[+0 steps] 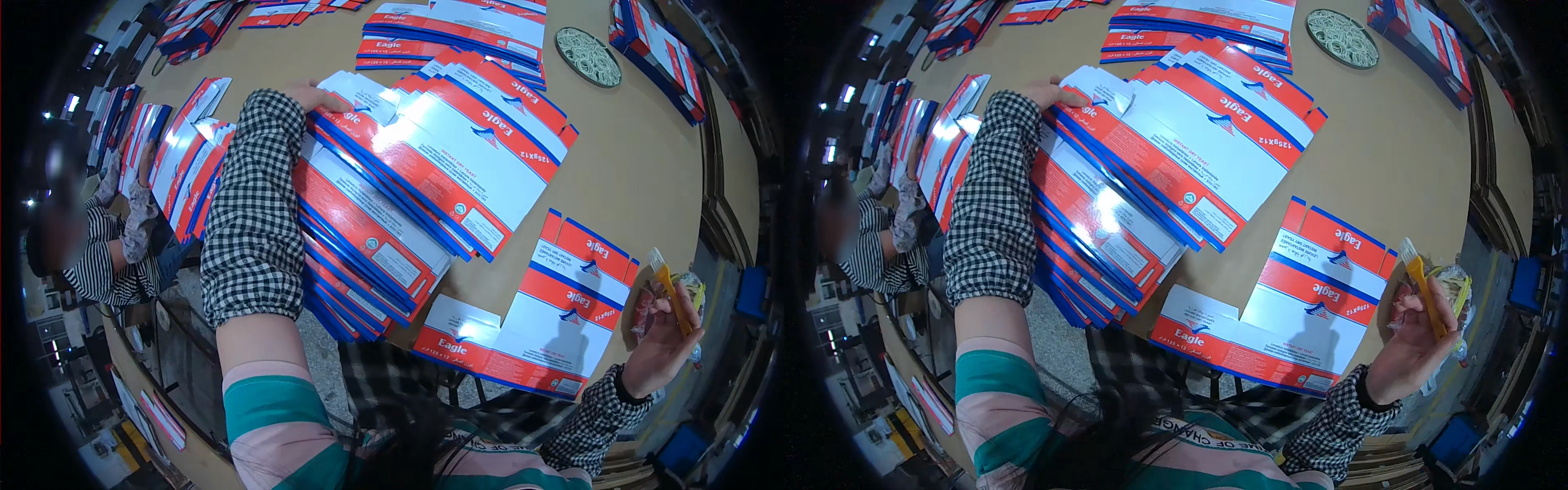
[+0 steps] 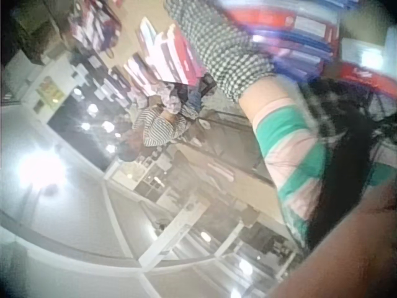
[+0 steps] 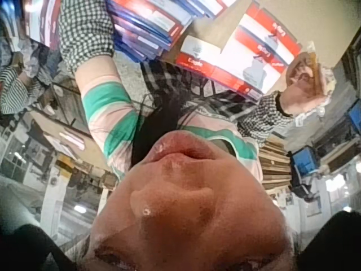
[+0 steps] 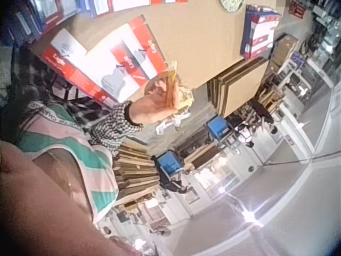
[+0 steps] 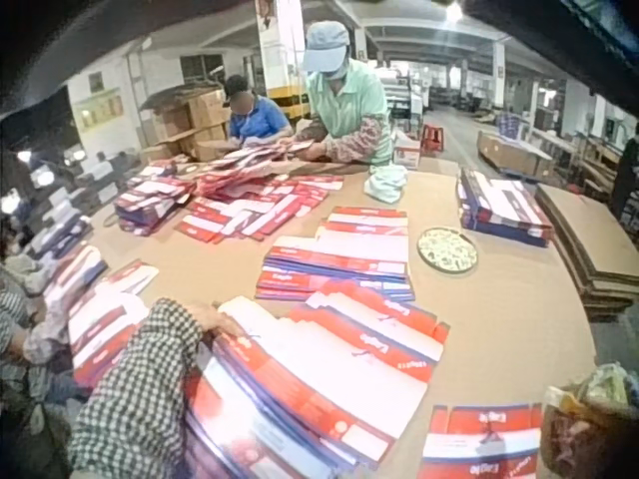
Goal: The recorder uses a brush to apply glue from a bowl to specific tabs on cardboard paper sheets, then stacks them.
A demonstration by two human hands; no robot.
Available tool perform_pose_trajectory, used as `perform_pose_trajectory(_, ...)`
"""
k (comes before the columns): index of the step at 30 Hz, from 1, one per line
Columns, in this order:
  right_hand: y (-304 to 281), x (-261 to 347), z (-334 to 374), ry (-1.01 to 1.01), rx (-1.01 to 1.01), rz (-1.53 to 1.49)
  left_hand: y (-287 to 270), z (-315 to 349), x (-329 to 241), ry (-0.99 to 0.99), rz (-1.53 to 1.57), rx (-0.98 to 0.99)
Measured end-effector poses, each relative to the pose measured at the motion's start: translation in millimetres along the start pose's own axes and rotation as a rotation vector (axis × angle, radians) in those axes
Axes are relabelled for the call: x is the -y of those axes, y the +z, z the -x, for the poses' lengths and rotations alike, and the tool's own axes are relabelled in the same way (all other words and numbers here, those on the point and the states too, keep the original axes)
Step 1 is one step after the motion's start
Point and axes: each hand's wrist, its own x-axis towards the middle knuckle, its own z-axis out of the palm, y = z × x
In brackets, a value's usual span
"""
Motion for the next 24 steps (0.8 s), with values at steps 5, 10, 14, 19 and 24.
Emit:
perform_pose_trajectory(5, 9, -1, -3, -0.013, -0.043, -0.036, -16, 13, 5, 0.034, 0.096, 0.015)
perform_pose_trajectory(10, 9, -1, -1, 0.031, 0.011, -0.107, -31, 20, 46, 0.211, 0.049, 0.228)
perform_pose_trajectory(14, 4, -4, 0, 0.013, -0.010, -0.110, -27, 34, 66, 0.041, 0.089, 0.379)
perform_pose_trajectory(19, 4, -11, 0, 0.028, -0.023, -0.118, -12, 61, -17, -0.012, -0.815, 0.057)
perform_pose_trajectory(24, 1, -12, -2, -0.005, -0.032, -0.128, 46, 30, -64, 0.179, -0.985, 0.171)
